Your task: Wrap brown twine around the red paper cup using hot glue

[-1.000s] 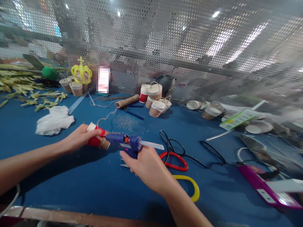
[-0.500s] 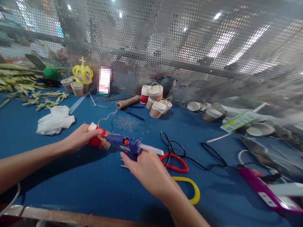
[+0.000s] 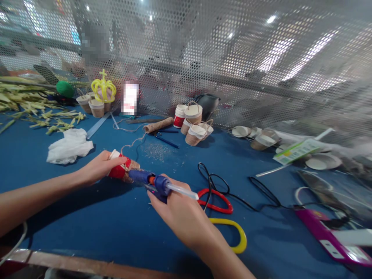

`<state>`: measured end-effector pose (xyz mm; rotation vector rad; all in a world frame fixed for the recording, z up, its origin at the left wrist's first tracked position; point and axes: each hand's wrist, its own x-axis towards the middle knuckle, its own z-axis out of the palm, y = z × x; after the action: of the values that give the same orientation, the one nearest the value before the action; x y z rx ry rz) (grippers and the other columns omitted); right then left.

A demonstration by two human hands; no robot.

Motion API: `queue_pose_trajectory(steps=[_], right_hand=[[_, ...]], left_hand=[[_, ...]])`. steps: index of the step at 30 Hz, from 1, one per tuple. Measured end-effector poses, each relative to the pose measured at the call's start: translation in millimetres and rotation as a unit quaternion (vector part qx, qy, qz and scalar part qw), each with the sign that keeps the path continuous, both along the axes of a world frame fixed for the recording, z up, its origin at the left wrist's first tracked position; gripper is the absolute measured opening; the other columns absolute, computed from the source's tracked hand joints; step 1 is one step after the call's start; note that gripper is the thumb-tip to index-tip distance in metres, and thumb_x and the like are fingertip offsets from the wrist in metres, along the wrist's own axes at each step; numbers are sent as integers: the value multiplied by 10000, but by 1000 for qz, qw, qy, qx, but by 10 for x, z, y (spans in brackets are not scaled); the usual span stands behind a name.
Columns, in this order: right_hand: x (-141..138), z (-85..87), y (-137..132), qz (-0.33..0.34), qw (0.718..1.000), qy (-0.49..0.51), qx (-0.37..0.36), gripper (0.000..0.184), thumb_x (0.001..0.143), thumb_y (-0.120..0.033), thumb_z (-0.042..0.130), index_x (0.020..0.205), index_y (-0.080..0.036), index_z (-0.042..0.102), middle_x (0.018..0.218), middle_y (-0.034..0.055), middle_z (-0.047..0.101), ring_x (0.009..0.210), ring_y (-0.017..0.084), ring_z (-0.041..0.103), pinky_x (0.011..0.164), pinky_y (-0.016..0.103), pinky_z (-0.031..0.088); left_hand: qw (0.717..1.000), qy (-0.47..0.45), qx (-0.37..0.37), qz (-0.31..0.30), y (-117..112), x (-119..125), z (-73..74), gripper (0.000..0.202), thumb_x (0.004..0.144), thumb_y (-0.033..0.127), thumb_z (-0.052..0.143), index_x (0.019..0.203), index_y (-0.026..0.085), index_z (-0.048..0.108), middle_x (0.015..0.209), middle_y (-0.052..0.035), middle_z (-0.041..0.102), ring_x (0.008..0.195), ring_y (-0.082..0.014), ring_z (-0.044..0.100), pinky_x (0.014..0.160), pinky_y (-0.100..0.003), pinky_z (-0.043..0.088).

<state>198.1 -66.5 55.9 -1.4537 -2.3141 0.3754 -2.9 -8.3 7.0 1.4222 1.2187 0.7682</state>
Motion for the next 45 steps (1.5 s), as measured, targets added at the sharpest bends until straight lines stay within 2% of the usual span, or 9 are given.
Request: queue_pose_trajectory(steps=[4,8,13,18,23,29,37,45], right_hand=[[-6,21,6,-12,1000,-13,8,140,760,-216,470,707,-184,595,647,33,614,586,147,565,530,243,410],[-21,33,21,-30,999,-16,11,154,764,-229,460,706,-190,597,636,35,608,627,168,573,544,253,411],[-14,-6,28,-17,1000,-10,-3,157,775,-231,446,710,-186,582,688,37,622,654,167,568,609,267,418],[-16,3,4,-27,999,5,-18,161,770,-226,446,653,-189,551,648,25,611,572,143,545,566,253,405],[-26,41,-10,-27,999,13,-35,143,752,-220,459,669,-198,573,617,17,607,553,137,540,536,241,398],[-23,41,-9,-32,999,13,-33,155,754,-223,449,676,-195,580,598,19,602,543,141,534,522,247,394],[-39,94,-26,-29,999,-12,-26,182,746,-211,443,690,-207,617,477,0,537,509,143,518,474,236,376],[-23,91,0,-64,996,-68,-12,189,751,-233,446,687,-180,616,498,10,540,508,145,513,466,239,374]], left_hand=[[1000,-3,12,-10,-36,11,57,331,703,341,472,767,92,680,549,-14,582,474,-97,423,432,-202,262],[1000,-10,10,-15,-63,22,95,296,705,328,484,708,90,660,565,-11,579,491,-95,424,456,-201,293],[1000,-2,18,-12,-57,23,92,304,703,354,496,665,96,651,540,7,541,478,-84,388,449,-199,282],[1000,13,24,-3,-46,15,83,310,697,349,494,678,88,659,490,20,487,455,-80,350,418,-200,226],[1000,2,15,-19,-44,11,72,343,703,323,449,813,93,678,582,-25,589,492,-99,426,439,-202,269],[999,34,32,-10,-45,7,66,367,707,357,459,788,75,681,544,-25,576,457,-93,395,420,-202,244],[999,10,24,-22,-63,0,77,357,708,322,441,831,88,681,621,-47,631,532,-124,489,453,-204,327],[996,31,76,-37,-80,-23,32,360,735,391,448,700,94,648,560,-17,558,501,-107,429,444,-206,314]])
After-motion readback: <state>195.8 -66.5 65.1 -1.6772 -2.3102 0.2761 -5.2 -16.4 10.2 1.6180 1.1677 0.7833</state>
